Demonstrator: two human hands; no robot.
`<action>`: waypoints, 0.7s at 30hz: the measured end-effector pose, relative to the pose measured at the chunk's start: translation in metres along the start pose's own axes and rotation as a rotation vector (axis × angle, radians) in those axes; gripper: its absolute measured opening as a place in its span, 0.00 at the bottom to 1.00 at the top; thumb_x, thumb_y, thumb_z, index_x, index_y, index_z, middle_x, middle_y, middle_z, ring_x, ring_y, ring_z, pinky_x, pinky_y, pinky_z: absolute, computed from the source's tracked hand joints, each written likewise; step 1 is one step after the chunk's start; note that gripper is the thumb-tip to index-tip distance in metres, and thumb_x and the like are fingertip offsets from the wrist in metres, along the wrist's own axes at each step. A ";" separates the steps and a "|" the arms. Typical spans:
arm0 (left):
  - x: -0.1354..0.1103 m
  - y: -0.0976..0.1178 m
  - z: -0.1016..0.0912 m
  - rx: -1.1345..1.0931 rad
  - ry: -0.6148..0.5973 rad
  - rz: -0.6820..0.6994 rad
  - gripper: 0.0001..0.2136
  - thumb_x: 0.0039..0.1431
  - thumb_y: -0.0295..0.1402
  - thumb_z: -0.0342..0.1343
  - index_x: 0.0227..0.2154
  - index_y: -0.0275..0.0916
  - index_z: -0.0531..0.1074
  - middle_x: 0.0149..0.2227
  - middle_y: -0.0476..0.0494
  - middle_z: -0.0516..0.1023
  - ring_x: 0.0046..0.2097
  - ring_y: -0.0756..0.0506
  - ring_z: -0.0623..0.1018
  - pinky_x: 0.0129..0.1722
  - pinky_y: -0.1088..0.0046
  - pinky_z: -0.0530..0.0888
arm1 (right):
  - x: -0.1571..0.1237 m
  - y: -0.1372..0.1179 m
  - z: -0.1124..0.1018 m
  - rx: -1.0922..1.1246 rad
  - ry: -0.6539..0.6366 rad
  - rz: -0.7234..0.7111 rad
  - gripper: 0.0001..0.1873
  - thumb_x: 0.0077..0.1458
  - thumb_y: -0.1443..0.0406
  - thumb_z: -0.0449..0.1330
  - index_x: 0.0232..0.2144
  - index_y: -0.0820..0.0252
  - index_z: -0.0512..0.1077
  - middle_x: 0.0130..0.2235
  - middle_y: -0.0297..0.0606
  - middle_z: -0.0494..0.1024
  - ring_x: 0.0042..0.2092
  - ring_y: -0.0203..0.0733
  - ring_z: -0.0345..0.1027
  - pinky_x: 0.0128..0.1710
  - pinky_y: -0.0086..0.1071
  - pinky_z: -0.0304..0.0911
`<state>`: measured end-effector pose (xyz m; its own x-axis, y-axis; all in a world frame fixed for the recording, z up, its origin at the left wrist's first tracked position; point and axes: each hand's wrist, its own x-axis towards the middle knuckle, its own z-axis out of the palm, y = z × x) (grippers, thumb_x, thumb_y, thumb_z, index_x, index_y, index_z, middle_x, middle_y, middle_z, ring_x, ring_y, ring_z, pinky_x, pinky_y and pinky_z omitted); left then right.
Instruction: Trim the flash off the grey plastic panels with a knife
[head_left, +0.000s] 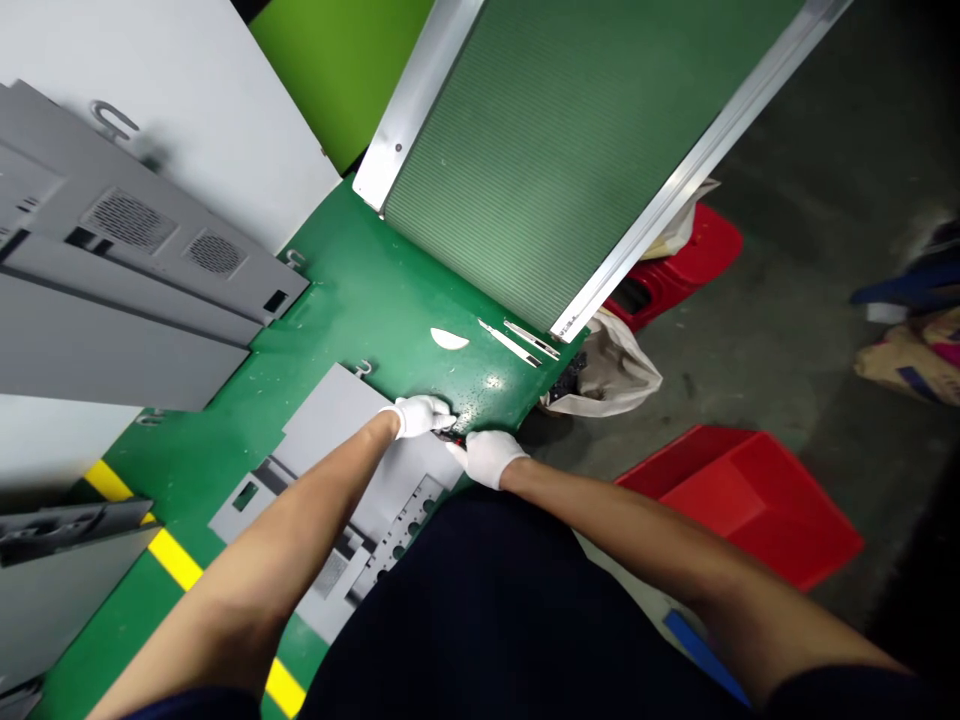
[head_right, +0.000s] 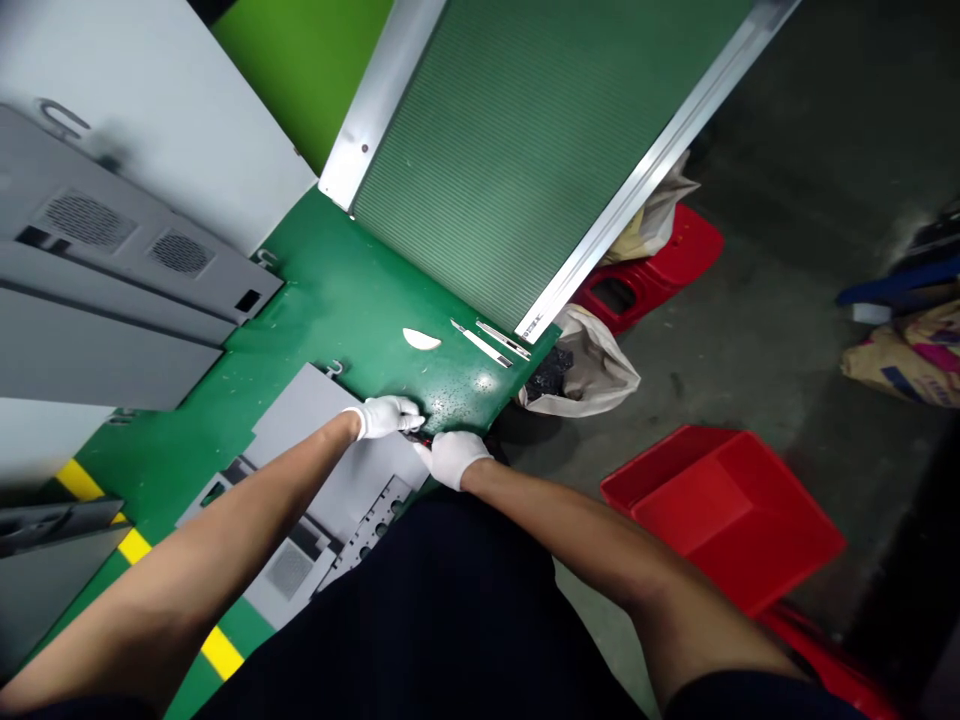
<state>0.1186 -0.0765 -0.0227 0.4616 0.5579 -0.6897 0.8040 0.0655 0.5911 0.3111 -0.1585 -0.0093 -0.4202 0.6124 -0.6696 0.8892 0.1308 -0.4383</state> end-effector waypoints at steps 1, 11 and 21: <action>-0.007 0.000 0.000 -0.009 0.007 0.054 0.18 0.58 0.50 0.57 0.29 0.38 0.79 0.31 0.44 0.79 0.34 0.47 0.74 0.38 0.73 0.69 | 0.001 0.001 0.000 0.002 0.002 -0.008 0.40 0.67 0.43 0.38 0.47 0.68 0.76 0.41 0.59 0.82 0.45 0.60 0.78 0.45 0.45 0.69; -0.039 0.007 -0.017 -0.583 0.434 0.054 0.21 0.57 0.52 0.60 0.30 0.35 0.77 0.34 0.43 0.78 0.37 0.46 0.74 0.43 0.71 0.72 | -0.006 0.014 0.009 0.155 0.026 0.149 0.41 0.66 0.39 0.37 0.45 0.64 0.76 0.44 0.56 0.82 0.46 0.58 0.77 0.46 0.43 0.67; 0.044 0.140 0.042 -0.707 0.117 0.083 0.20 0.54 0.49 0.63 0.35 0.33 0.79 0.30 0.41 0.80 0.34 0.44 0.78 0.35 0.70 0.74 | -0.020 0.040 0.036 0.503 0.046 0.347 0.41 0.66 0.39 0.38 0.41 0.64 0.79 0.47 0.55 0.82 0.52 0.56 0.75 0.49 0.39 0.63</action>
<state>0.2675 -0.0780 0.0122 0.4361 0.6666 -0.6045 0.3147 0.5164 0.7964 0.3488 -0.1935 -0.0348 -0.1033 0.5877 -0.8025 0.7740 -0.4592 -0.4359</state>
